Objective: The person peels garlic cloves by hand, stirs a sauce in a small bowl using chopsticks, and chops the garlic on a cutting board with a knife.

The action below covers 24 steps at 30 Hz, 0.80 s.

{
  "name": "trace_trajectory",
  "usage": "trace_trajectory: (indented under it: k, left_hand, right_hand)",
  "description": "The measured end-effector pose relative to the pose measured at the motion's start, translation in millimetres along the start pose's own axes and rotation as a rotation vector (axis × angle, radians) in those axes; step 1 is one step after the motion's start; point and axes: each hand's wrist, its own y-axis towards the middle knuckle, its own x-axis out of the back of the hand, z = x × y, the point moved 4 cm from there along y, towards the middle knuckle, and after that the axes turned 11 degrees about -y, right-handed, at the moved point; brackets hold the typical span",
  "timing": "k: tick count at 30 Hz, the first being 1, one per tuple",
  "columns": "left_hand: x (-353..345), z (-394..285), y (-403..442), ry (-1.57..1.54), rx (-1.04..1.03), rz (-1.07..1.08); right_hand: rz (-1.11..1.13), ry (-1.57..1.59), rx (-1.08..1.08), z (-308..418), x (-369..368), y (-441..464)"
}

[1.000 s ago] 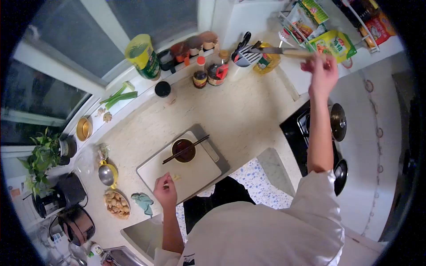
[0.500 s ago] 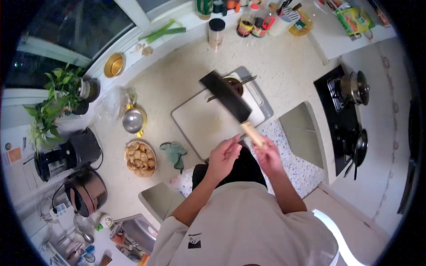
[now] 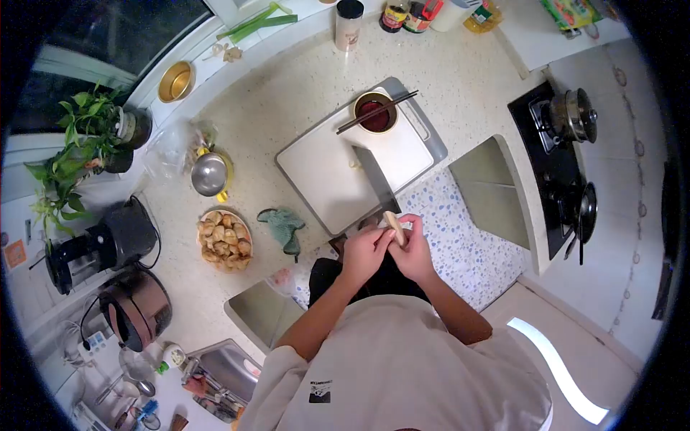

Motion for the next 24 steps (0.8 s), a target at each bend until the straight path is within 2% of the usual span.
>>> trace_trajectory:
  k: [1, 3, 4, 6, 9, 10, 11, 14, 20, 24]
  left_hand:
    - [1.0, 5.7, 3.8, 0.062, -0.002, 0.039]
    - [12.5, 37.5, 17.7, 0.189, -0.041, -0.072]
    - [23.1, 41.2, 26.4, 0.127, 0.101, -0.117]
    - [40.8, 48.4, 51.8, 0.394, -0.156, -0.215]
    - [43.8, 53.2, 95.2, 0.502, -0.301, -0.191]
    - [41.6, 54.5, 110.3, 0.533, -0.362, -0.169]
    - [39.2, 55.4, 122.0, 0.563, -0.422, -0.146]
    - [26.7, 70.6, 145.3, 0.507, -0.440, -0.050]
    - [24.5, 102.7, 138.0, 0.495, -0.489, -0.087]
    - [29.9, 105.4, 123.1, 0.482, -0.502, -0.153]
  right_hand:
    - [-0.059, -0.034, -0.017, -6.0, 4.2, -1.3]
    - [-0.042, 0.035, -0.097, -16.9, 19.7, -5.3]
    - [0.000, 0.052, -0.147, -21.8, 30.5, -9.3]
    - [0.083, 0.116, -0.212, -34.2, 43.4, -16.0]
    - [-0.036, -0.076, -0.232, -53.4, 54.9, -16.8]
    - [-0.102, -0.163, -0.154, -64.0, 56.5, -14.8]
    - [-0.131, -0.146, -0.173, -77.4, 56.9, -16.9]
    - [-0.196, -0.135, -0.213, -82.8, 57.4, -17.3]
    - [-0.215, -0.243, -0.196, -72.0, 56.9, -3.4]
    - [-0.135, -0.479, -0.207, -63.8, 40.7, 10.7]
